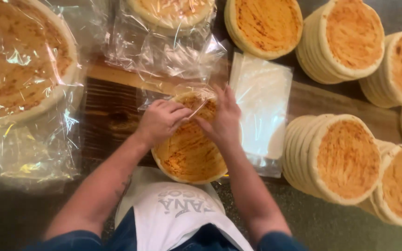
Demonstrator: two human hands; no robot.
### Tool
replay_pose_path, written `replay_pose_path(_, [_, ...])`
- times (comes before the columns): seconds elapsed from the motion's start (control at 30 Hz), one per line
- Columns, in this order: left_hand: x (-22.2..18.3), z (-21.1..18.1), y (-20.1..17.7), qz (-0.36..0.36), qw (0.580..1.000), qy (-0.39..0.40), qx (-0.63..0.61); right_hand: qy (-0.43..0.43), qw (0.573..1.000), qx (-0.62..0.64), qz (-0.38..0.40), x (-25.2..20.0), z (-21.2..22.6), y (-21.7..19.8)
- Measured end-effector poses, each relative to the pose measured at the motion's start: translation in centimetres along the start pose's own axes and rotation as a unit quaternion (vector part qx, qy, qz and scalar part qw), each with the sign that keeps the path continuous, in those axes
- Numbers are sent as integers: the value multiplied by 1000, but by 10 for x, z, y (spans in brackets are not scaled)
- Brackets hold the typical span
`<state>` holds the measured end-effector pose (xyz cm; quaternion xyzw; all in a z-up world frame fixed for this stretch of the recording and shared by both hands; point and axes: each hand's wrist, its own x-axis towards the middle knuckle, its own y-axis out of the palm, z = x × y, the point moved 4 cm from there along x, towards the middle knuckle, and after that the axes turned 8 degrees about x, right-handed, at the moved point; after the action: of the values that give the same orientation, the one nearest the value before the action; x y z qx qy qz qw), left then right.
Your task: The person packages pizza crusts topped with sauce by placing each crust into a plastic bag and folding the plastic over the stack.
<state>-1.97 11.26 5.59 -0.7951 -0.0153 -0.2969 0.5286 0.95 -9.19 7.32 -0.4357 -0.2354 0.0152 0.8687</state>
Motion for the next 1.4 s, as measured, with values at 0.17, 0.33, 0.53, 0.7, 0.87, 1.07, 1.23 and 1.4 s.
replay_pose_path(0.17, [-33, 29, 27, -31, 961, -100, 257, -245, 957, -153, -14, 51, -67, 75])
replay_pose_path(0.33, [-68, 48, 42, 0, 904, -237, 355, -149, 970, -193, 12, 56, -154, 54])
replay_pose_path(0.53, [-93, 17, 12, 56, 914, -237, 325, 74, 965, -67, 244, 5, -183, 11])
replay_pose_path(0.7, [-117, -21, 15, 81, 911, -209, 347, 87, 970, -17, 225, -15, -159, -16])
replay_pose_path(0.87, [-123, -68, 7, 204, 912, -215, 283, 59, 989, -50, 126, -48, -138, -60])
replay_pose_path(1.07, [-86, -74, -53, 227, 918, -326, 3, -18, 982, -160, 98, -62, -107, -125])
replay_pose_path(1.23, [65, -114, -264, -42, 991, -122, -23, -79, 996, 41, 4, 15, -28, -275])
replay_pose_path(1.4, [128, -84, -333, 31, 986, -114, 119, 77, 988, 77, 106, 86, 17, -335])
